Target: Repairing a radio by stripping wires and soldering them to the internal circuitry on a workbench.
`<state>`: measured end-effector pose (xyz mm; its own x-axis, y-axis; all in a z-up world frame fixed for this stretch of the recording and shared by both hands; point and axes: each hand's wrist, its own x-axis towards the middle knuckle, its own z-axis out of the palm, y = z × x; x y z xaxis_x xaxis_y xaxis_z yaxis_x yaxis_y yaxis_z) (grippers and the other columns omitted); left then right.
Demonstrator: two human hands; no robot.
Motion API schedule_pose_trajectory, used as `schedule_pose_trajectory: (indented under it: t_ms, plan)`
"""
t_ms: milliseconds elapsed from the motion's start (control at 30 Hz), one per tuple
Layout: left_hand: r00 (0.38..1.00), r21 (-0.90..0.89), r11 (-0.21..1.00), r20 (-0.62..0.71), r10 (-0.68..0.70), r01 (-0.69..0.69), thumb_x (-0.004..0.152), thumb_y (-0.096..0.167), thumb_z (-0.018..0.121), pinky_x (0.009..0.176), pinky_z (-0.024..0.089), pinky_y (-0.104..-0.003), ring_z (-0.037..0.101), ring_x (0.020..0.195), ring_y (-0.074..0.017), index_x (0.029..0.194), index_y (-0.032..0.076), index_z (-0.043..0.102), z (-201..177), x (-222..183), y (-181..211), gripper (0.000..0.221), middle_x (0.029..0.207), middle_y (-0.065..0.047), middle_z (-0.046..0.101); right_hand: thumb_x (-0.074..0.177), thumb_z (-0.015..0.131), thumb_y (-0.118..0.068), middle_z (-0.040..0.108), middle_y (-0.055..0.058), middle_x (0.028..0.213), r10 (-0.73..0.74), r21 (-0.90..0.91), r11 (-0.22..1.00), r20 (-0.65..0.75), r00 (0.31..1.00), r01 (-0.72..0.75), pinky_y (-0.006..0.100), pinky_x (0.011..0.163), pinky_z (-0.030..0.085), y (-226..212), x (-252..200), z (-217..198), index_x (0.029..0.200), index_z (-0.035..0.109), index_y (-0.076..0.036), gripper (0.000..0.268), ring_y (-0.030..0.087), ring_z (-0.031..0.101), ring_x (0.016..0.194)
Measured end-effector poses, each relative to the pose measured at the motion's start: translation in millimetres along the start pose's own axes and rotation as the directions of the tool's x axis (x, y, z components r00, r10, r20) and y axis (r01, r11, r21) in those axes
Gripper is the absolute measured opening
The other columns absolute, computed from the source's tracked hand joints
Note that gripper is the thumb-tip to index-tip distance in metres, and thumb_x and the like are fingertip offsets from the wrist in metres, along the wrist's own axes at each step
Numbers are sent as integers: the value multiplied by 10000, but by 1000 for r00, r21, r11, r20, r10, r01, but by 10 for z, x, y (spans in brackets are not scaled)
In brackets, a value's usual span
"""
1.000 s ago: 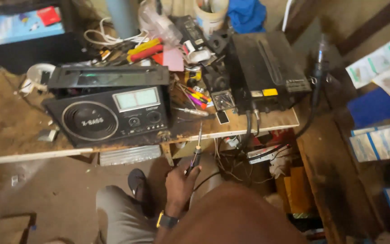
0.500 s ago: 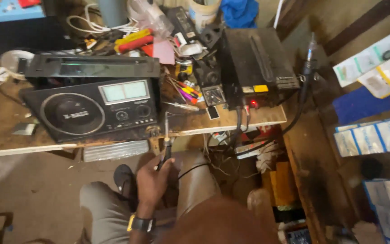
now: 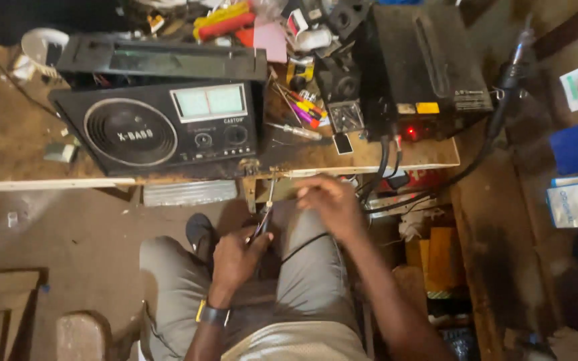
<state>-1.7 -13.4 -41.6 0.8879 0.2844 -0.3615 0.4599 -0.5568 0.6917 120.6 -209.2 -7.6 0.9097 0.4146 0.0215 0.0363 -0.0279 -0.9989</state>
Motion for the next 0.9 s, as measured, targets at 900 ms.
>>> schedule_pose_trajectory:
  t_ms: [900]
  plan:
    - [978,-411,891,153,-144,195,891,406,775,612,426,-322,521,558,-123,618,126,750,65,43,179,393,548,0,610,885,662,11,593,101,1014,-476,-680,592,138,869,432,419,709,468,1181,877,-6,997,697,-100,162,278,603,843]
